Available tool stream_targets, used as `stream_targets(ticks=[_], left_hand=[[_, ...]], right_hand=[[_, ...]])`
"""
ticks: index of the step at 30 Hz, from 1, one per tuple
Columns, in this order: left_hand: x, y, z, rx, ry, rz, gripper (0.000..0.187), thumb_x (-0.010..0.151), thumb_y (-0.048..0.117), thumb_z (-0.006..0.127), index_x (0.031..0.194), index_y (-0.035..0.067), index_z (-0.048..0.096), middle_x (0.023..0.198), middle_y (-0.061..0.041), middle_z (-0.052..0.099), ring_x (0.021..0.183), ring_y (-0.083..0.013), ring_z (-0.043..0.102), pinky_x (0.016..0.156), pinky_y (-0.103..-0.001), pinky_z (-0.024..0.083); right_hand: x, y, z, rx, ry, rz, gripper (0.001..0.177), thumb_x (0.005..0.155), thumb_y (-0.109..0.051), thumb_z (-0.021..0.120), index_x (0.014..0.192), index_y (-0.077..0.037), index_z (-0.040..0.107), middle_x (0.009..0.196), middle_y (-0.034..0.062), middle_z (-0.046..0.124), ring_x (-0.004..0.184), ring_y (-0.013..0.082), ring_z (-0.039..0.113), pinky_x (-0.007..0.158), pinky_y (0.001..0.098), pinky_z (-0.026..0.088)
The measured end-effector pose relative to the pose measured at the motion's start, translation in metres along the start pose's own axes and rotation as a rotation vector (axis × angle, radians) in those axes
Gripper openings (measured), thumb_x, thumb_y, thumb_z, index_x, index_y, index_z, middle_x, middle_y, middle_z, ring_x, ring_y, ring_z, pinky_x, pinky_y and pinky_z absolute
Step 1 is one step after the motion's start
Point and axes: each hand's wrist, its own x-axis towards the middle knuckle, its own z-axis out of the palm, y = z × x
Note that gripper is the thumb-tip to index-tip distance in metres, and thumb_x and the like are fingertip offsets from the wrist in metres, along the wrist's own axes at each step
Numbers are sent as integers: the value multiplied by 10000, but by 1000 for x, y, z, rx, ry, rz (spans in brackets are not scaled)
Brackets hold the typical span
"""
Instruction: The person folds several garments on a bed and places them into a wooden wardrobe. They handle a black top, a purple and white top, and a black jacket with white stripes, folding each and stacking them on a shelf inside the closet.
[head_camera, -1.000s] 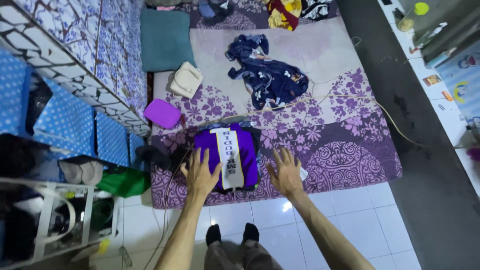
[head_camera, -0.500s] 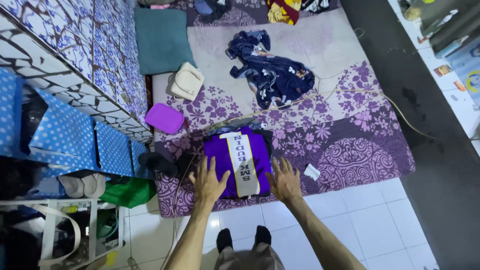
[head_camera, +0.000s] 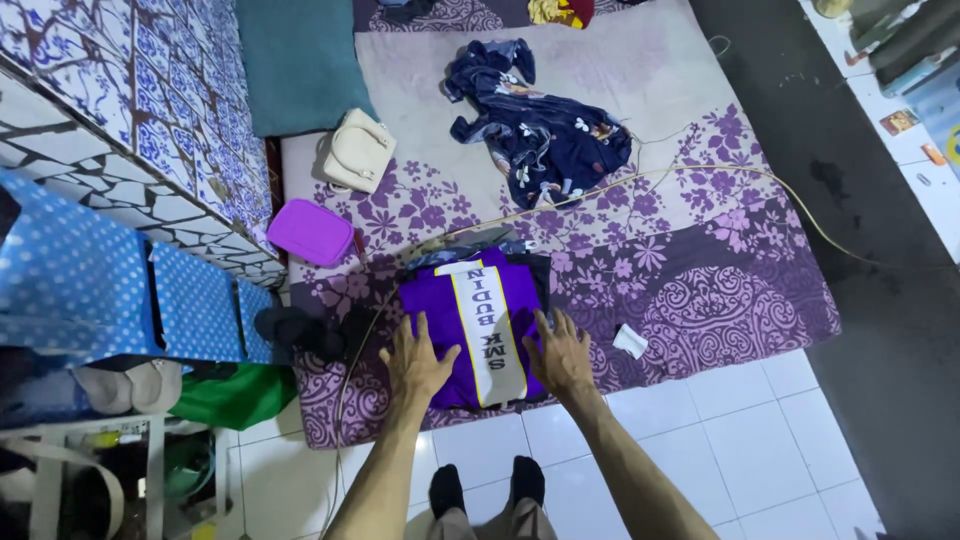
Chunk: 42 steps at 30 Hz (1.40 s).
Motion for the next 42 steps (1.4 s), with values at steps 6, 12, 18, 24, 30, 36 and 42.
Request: stream_targets(ticks=[6,12,18,24,30,36,42], left_hand=[[7,5,9,-10,-75,-84,946,903,633,610,1608,156,198,1586,-138,323,1442,-286,395,1076,-549,400],[14,8,17,-81,-90,-161,1033,875,581,678,1613,157,94,1610,-162,265,1435,-322,412,1080,-554,425],[15,12,13,-80,-70,-173,1153,813,585,765,1616,136,70,1551,-179,345,1418,-320,422,1060,-543,420],[6,25,5,-58,13,-89,1086,825,406,821,1599,99,123,1443,-187,399,1387,-351,434,1034,-573,445],[5,31,5,-391,148,-62,1117,754,98,873,1580,2,127,1387,-281,427,1362,-443,458,1093,-522,461],[43,-5,54,-596,97,-250,1054,801,261,810,1594,126,129,1477,-160,487,1395,-306,487,1125,-439,452],[60,-35,108,-356,-127,-294,885,830,543,709,1530,115,378,1438,-149,562,1301,-353,590,1010,-501,539]], right_hand=[[17,3,15,18,-85,53,692,982,-509,548,1561,-178,366,1459,169,495,1384,316,488,1044,573,460],[22,14,46,16,-155,85,803,953,-549,577,1596,-170,280,1463,165,477,1336,329,535,1056,560,464],[27,8,54,81,-306,189,974,904,-556,666,1634,-175,145,1459,139,470,1311,323,559,1044,590,454],[33,6,47,203,-271,242,1042,850,-467,775,1628,-116,179,1436,177,522,1318,350,562,1041,578,462],[41,38,103,322,-153,291,763,672,-537,883,1234,-95,617,1081,130,722,1080,350,715,911,496,597],[36,44,98,339,-76,267,775,702,-453,878,1316,-73,597,1197,171,674,1147,374,679,936,472,597],[16,18,50,240,-240,441,773,733,-651,797,1234,-99,592,1072,185,732,1062,371,730,911,468,611]])
